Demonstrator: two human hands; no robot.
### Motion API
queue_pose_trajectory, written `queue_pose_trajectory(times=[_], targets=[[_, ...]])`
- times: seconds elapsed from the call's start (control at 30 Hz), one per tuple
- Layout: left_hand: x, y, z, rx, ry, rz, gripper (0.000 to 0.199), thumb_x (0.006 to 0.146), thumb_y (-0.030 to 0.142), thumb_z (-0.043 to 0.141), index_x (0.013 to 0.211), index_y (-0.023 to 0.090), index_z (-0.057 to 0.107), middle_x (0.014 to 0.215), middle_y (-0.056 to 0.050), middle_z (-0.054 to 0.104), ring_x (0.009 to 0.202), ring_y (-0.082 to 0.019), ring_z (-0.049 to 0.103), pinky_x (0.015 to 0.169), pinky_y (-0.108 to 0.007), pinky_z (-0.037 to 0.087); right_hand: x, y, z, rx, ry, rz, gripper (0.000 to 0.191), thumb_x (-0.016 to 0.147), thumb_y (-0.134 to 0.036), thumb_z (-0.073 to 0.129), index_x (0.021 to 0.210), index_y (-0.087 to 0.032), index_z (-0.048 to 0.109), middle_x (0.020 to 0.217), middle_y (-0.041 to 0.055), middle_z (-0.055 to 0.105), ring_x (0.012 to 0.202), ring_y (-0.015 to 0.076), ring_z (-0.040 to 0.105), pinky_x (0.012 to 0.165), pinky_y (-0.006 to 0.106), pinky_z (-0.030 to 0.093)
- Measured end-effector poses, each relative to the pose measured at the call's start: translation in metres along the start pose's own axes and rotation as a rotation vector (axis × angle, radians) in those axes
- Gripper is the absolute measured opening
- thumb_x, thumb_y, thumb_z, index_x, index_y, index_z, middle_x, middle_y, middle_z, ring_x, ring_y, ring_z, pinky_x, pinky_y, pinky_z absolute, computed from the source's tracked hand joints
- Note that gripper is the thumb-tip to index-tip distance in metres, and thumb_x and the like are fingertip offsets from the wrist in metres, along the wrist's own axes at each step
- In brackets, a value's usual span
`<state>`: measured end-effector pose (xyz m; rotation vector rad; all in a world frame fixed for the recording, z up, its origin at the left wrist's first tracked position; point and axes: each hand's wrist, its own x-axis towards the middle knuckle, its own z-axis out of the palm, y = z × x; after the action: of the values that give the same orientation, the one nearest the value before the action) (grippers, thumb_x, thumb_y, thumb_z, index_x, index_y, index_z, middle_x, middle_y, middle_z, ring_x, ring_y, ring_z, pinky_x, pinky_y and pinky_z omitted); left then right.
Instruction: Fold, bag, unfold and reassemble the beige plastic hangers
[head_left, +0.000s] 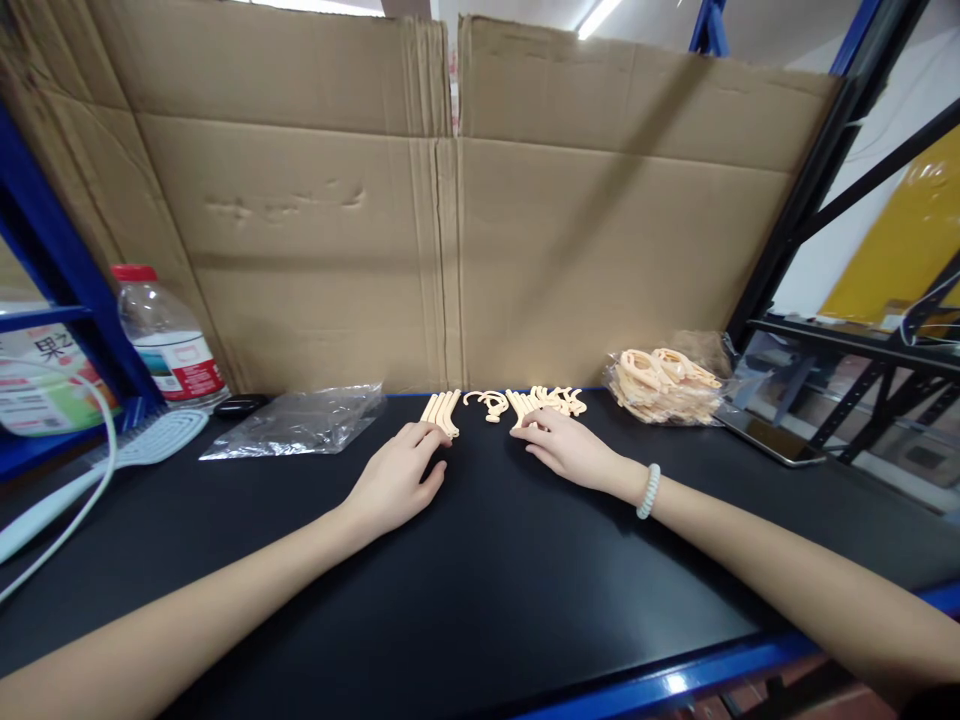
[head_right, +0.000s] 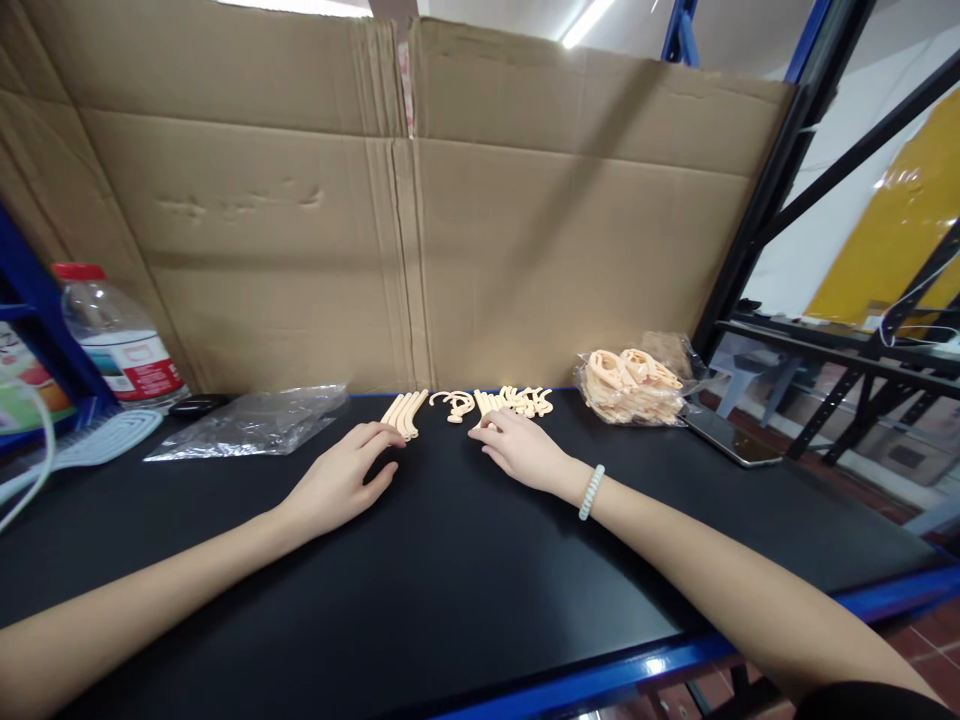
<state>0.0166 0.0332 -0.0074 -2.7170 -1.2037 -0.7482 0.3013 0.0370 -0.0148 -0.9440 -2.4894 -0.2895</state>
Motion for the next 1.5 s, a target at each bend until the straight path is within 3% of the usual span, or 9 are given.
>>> queue_pose_trajectory(times=[0.27,0.5,0.67,1.07,1.5], targets=[[0.000,-0.002,0.003,-0.015,-0.001,0.008,0.019,0.085,0.019,0.046,0.103,0.022,0.054,0.115,-0.007,0.058,0.108,-0.026,0.054,0.088,-0.041,0.049,0.007,0.023,0.010,-0.004,0.031,0.027,0.028,0.093,-0.008,0.038,0.101,-0.015,0.065,0.100,0.0107,0.059,0.092,0.0198,0.052,0.082,0.034,0.047],[0.001,-0.002,0.002,-0.026,0.004,0.010,0.020,0.085,0.019,0.045,0.102,0.021,0.056,0.114,-0.007,0.059,0.106,-0.025,0.054,0.088,-0.041,0.049,0.007,0.019,0.006,-0.043,0.072,0.021,0.024,0.093,-0.010,0.040,0.099,-0.017,0.062,0.099,0.0096,0.056,0.089,0.0184,0.051,0.079,0.033,0.047],[0.000,-0.001,0.001,-0.005,0.001,-0.008,0.020,0.085,0.019,0.045,0.101,0.020,0.056,0.113,-0.008,0.059,0.106,-0.026,0.054,0.088,-0.042,0.049,0.002,0.017,0.005,-0.056,0.034,0.030,0.024,0.093,-0.011,0.039,0.096,-0.017,0.062,0.091,0.0091,0.058,0.086,0.0194,0.053,0.077,0.032,0.048],[0.002,-0.014,0.008,-0.116,0.074,-0.259,0.027,0.080,0.026,0.047,0.104,0.015,0.047,0.107,-0.013,0.057,0.105,-0.029,0.055,0.093,-0.046,0.045,-0.004,0.016,0.006,-0.026,0.034,0.092,0.022,0.090,-0.009,0.042,0.093,-0.015,0.063,0.090,0.0087,0.060,0.084,0.0193,0.057,0.077,0.032,0.049],[0.003,-0.020,0.012,-0.170,-0.006,-0.197,0.026,0.081,0.027,0.041,0.104,0.018,0.048,0.112,-0.012,0.056,0.101,-0.028,0.060,0.088,-0.045,0.049,-0.004,0.020,0.010,0.002,0.023,0.082,0.023,0.090,-0.010,0.041,0.092,-0.016,0.063,0.089,0.0090,0.061,0.088,0.0199,0.056,0.079,0.033,0.048]])
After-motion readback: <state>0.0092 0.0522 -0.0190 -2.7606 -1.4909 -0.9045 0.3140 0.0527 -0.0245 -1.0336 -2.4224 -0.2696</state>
